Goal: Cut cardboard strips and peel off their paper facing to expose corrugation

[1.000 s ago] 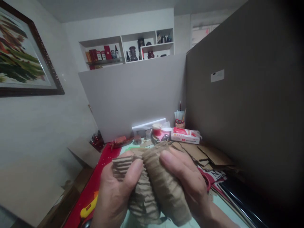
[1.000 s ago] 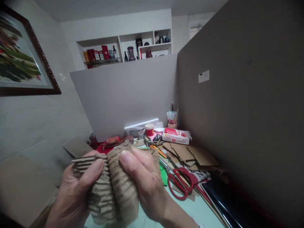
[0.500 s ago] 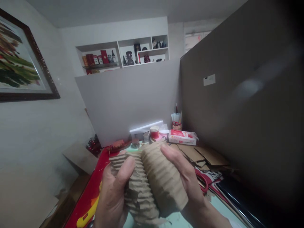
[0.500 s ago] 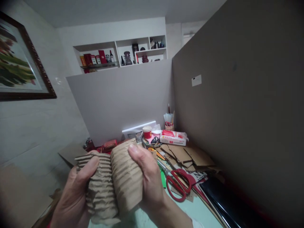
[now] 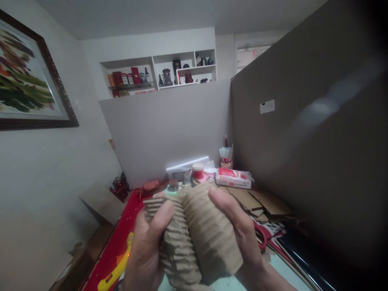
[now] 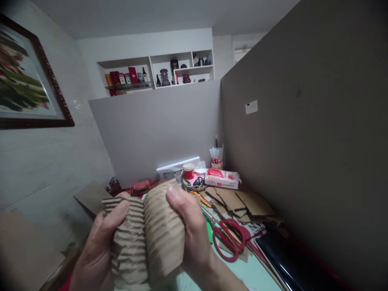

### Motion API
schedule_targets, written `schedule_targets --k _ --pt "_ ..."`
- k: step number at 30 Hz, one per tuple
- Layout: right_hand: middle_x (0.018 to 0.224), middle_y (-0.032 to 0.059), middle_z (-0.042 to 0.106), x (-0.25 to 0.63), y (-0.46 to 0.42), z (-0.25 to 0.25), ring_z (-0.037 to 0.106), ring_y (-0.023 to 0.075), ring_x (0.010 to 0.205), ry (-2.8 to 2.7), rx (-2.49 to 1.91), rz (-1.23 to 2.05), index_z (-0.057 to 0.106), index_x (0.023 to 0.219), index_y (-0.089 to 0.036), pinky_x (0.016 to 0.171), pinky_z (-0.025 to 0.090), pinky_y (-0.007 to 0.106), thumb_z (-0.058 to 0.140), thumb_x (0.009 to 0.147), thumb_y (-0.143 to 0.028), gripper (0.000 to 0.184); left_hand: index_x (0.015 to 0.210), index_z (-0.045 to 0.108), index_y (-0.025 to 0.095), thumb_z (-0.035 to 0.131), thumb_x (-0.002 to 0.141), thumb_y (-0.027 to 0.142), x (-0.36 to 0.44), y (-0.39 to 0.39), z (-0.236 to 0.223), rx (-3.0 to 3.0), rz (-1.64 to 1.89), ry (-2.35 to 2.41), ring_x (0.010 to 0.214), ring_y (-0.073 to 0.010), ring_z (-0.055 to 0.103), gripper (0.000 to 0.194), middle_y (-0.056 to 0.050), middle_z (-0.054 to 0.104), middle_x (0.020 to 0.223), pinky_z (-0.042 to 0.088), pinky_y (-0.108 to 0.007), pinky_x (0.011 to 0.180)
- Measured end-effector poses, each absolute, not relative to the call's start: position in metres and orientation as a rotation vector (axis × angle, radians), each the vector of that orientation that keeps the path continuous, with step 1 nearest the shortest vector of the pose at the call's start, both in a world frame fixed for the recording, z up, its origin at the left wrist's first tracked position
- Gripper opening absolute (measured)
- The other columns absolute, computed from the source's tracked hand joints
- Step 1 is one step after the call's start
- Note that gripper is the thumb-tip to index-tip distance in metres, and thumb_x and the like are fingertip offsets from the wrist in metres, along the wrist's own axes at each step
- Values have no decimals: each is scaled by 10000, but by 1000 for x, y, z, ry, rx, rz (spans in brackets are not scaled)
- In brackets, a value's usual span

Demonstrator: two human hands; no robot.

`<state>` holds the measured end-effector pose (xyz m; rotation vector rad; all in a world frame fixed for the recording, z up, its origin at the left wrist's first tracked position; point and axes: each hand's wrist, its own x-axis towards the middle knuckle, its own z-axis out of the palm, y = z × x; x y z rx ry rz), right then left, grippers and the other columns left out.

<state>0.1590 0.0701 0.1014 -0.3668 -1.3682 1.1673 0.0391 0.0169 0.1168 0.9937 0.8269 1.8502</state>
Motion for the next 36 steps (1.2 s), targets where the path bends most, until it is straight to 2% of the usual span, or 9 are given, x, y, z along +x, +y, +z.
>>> schedule_targets --k 3,6,10,17,22,26,29,33,36 --pt "735 0 565 169 73 107 533 181 693 -1443 -265 1327 591 763 -221 641 474 269 598 917 -474 296 706 693 199 800 763 406 38 15 116 1081 1924 1074 610 -125 638 240 34 643 629 515 -172 566" --pt "830 -13 610 174 73 114 561 182 762 -1690 -259 1176 616 938 -235 737 480 286 687 857 -396 193 716 704 194 840 715 400 36 14 118 1063 2008 1092 586 -111 619 247 47 607 593 475 -142 517" --pt "972 -6 669 175 68 119 609 194 855 -1874 -257 1020 633 1096 -256 826 496 310 676 847 -277 253 744 691 219 879 663 357 36 12 122 882 1995 965 579 -90 632 247 69 633 635 484 -119 531" --pt "876 -24 639 173 58 124 600 181 778 -1863 -209 1035 626 963 -238 685 494 263 757 703 -232 292 843 720 212 850 713 345 30 16 122 756 1993 934 647 -121 694 227 48 714 741 576 -215 691" --pt "759 -23 555 161 55 113 562 152 699 -1823 -282 757 553 802 -215 646 482 250 580 807 -165 58 868 757 219 845 704 393 16 18 117 777 1993 902 758 -190 740 255 11 743 758 602 -285 774" --pt "636 -41 507 156 58 104 477 114 515 -1588 -383 783 487 734 -225 481 399 237 501 952 -263 222 1110 726 224 781 681 619 20 19 110 1085 1929 778 1028 -316 709 585 -85 762 1063 618 -351 797" --pt "599 -53 523 154 52 106 483 105 487 -1405 -368 933 521 770 -220 464 398 222 521 957 -321 212 1225 631 260 834 655 539 33 22 102 1308 1913 716 1167 -361 644 667 -91 718 1189 601 -378 853" --pt "611 -53 519 151 37 111 507 97 537 -1158 -538 1022 558 730 -207 513 442 199 612 888 -392 249 1229 579 261 839 681 498 45 27 89 1363 2025 813 1116 -322 676 651 -84 714 1172 596 -360 859" --pt "572 -62 489 149 34 108 455 87 492 -1172 -524 1123 543 710 -206 469 397 200 627 864 -407 267 1037 649 249 762 737 595 44 28 79 1453 2074 1120 893 -261 735 472 -47 755 943 602 -304 726"
